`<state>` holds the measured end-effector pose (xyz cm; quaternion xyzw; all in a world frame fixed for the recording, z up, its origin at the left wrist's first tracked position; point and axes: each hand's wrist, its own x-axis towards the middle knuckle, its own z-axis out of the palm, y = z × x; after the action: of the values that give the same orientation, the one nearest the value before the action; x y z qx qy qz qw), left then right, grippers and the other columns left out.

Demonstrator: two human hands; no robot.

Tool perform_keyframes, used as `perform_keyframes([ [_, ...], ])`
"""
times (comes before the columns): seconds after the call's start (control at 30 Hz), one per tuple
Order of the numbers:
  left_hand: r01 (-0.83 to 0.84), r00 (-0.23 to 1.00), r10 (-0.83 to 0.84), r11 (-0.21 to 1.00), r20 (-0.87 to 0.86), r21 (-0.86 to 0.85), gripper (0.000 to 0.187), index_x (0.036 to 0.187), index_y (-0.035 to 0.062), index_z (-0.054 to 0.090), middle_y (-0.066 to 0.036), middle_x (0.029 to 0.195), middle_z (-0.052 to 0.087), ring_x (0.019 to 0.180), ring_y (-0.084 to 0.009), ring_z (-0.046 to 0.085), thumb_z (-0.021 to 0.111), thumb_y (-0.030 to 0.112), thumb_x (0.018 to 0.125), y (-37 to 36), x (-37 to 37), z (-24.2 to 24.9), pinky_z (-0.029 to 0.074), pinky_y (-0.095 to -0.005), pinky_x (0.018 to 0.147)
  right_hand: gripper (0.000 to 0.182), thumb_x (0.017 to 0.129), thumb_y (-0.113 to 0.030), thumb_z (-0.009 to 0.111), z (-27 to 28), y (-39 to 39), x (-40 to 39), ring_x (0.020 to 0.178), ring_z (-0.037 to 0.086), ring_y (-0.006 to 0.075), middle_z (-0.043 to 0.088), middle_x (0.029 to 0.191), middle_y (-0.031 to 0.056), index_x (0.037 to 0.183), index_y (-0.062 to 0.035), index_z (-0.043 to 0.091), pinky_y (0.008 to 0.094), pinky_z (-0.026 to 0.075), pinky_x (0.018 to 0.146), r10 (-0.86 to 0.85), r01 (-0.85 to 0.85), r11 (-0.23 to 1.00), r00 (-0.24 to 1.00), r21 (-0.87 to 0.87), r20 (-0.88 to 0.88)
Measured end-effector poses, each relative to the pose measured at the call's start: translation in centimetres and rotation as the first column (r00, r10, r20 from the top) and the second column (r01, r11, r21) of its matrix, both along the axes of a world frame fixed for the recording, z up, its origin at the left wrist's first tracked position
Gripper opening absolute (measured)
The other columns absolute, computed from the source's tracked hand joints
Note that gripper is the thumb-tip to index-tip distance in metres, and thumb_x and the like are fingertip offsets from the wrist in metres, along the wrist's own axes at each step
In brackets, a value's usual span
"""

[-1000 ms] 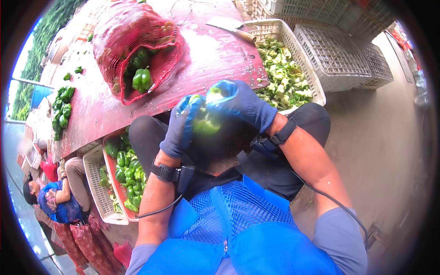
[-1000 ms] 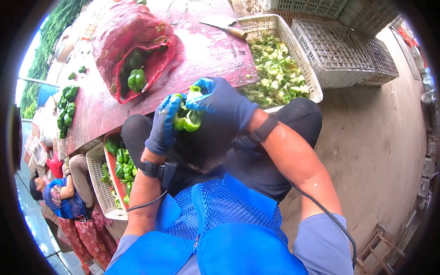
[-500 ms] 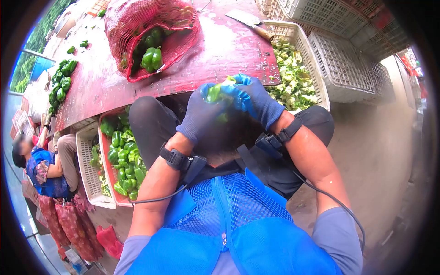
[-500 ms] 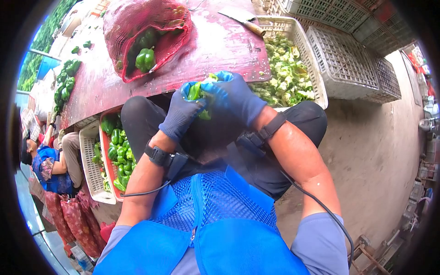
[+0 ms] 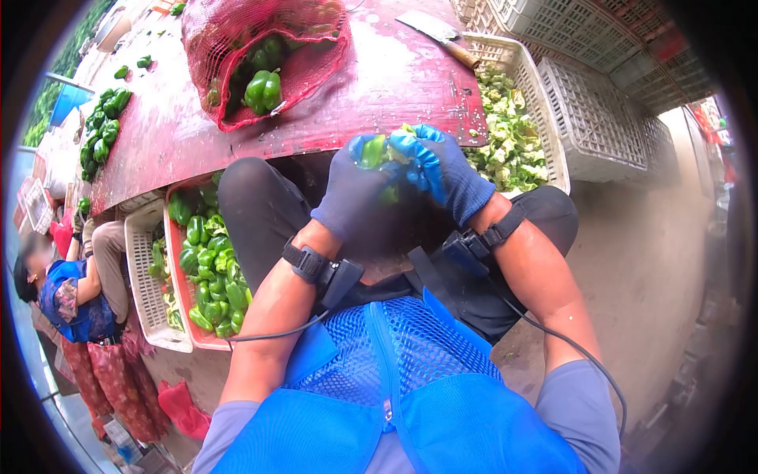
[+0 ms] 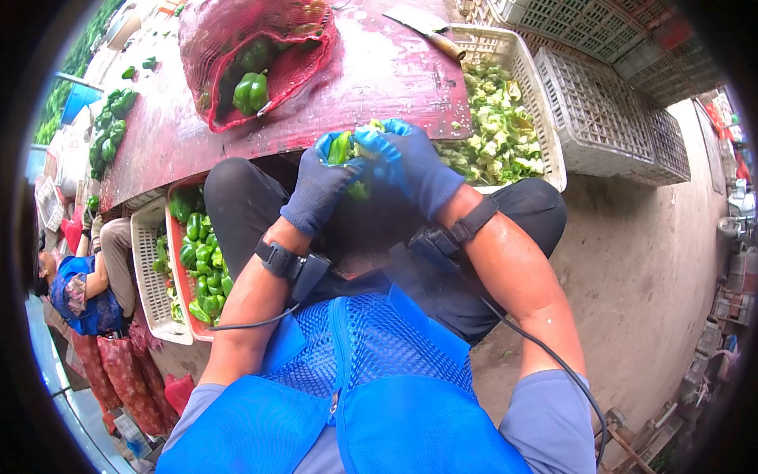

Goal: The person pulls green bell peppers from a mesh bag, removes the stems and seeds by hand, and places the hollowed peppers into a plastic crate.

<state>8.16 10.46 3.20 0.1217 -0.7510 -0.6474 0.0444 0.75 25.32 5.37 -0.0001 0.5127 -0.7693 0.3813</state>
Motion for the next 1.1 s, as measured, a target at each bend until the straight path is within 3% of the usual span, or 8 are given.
perform_keyframes([
  [0.1, -0.011, 0.998, 0.006, 0.997, -0.064, -0.071, 0.028, 0.106, 0.0032, 0.064, -0.002, 0.094, 0.067, 0.082, -0.01, 0.062, 0.074, 0.011, 0.081, -0.1, 0.0, -0.1, 0.052, -0.0269, 0.076, 0.009, 0.095, -0.018, 0.063, -1.4, 0.4, -0.5, 0.075, 0.062, 0.0103, 0.065, 0.085, 0.0009, 0.095, -0.01, 0.066, 0.0229, 0.049, 0.059, 0.179, -0.044, 0.964, 0.835, 0.261, -0.521],
  [0.2, -0.011, 0.992, -0.008, 0.989, -0.127, -0.145, 0.029, 0.106, 0.0035, 0.064, -0.002, 0.094, 0.067, 0.083, -0.0104, 0.062, 0.075, 0.011, 0.08, -0.1, 0.1, 0.1, 0.052, -0.0279, 0.078, 0.015, 0.097, -0.023, 0.059, -0.8, 0.7, -0.5, 0.072, 0.061, 0.0106, 0.065, 0.085, 0.0016, 0.097, -0.0098, 0.066, 0.0253, 0.049, 0.059, 0.098, -0.077, 0.985, 0.986, 0.155, -0.134],
  [0.3, -0.013, 0.986, -0.021, 0.979, -0.162, -0.203, 0.029, 0.106, 0.0036, 0.063, -0.001, 0.094, 0.067, 0.083, -0.0104, 0.062, 0.074, 0.01, 0.08, 0.0, 0.3, 0.0, 0.052, -0.0281, 0.078, 0.012, 0.093, -0.019, 0.065, -2.3, 1.0, -1.0, 0.07, 0.06, 0.0112, 0.065, 0.084, 0.0013, 0.099, -0.0081, 0.066, 0.0267, 0.05, 0.061, 0.239, -0.116, 0.958, 0.832, 0.264, -0.501],
  [0.37, -0.01, 0.984, -0.027, 0.978, -0.173, -0.209, 0.028, 0.106, 0.0035, 0.063, -0.002, 0.094, 0.067, 0.083, -0.0104, 0.062, 0.074, 0.009, 0.081, 0.0, 0.4, -0.2, 0.052, -0.0278, 0.077, 0.013, 0.091, -0.016, 0.068, -1.3, 0.5, -0.2, 0.071, 0.06, 0.0105, 0.065, 0.085, 0.0014, 0.099, -0.0066, 0.066, 0.0269, 0.051, 0.062, 0.121, -0.077, 0.985, 0.945, 0.153, -0.305],
  [0.43, 0.026, 0.998, -0.019, 0.993, -0.063, 0.112, 0.027, 0.106, 0.0037, 0.063, -0.002, 0.094, 0.067, 0.082, -0.0103, 0.062, 0.072, 0.007, 0.081, 0.0, 0.5, -0.4, 0.052, -0.0265, 0.074, 0.015, 0.088, -0.013, 0.071, 0.1, 0.2, 0.3, 0.073, 0.06, 0.0099, 0.065, 0.085, 0.0015, 0.1, -0.0051, 0.066, 0.0271, 0.051, 0.063, 0.015, -0.011, 0.999, 0.997, 0.051, -0.081],
  [0.73, -0.038, 0.999, 0.039, 0.87, 0.008, 0.492, 0.021, 0.104, 0.0022, 0.061, -0.003, 0.09, 0.066, 0.076, -0.0115, 0.063, 0.069, 0.006, 0.085, 0.6, 1.3, 0.2, 0.053, -0.0265, 0.068, 0.027, 0.08, -0.012, 0.077, 0.0, -0.1, 1.3, 0.08, 0.059, 0.0074, 0.067, 0.088, 0.0028, 0.102, -0.0014, 0.064, 0.0268, 0.052, 0.071, 0.002, 0.101, 0.984, 0.817, 0.145, -0.577],
  [1.0, -0.038, 0.999, 0.036, 0.819, 0.015, 0.573, 0.02, 0.107, 0.0028, 0.06, -0.004, 0.094, 0.065, 0.08, -0.012, 0.063, 0.066, 0.007, 0.088, 1.3, 1.4, 0.8, 0.054, -0.0269, 0.069, 0.037, 0.073, -0.017, 0.081, 0.6, 0.7, 1.0, 0.079, 0.068, 0.0204, 0.068, 0.091, 0.0154, 0.102, -0.0033, 0.064, 0.0331, 0.054, 0.073, 0.152, 0.334, 0.912, 0.26, 0.236, -0.954],
  [1.1, -0.019, 1.0, 0.022, 0.826, 0.002, 0.563, 0.02, 0.108, 0.0033, 0.06, -0.003, 0.095, 0.065, 0.082, -0.0118, 0.063, 0.065, 0.006, 0.088, 1.4, 1.5, 0.9, 0.053, -0.0268, 0.071, 0.033, 0.076, -0.017, 0.079, 0.5, 0.8, 1.1, 0.079, 0.067, 0.0179, 0.069, 0.091, 0.0114, 0.102, -0.002, 0.063, 0.033, 0.054, 0.07, 0.11, 0.275, 0.933, 0.4, 0.233, -0.91],
])
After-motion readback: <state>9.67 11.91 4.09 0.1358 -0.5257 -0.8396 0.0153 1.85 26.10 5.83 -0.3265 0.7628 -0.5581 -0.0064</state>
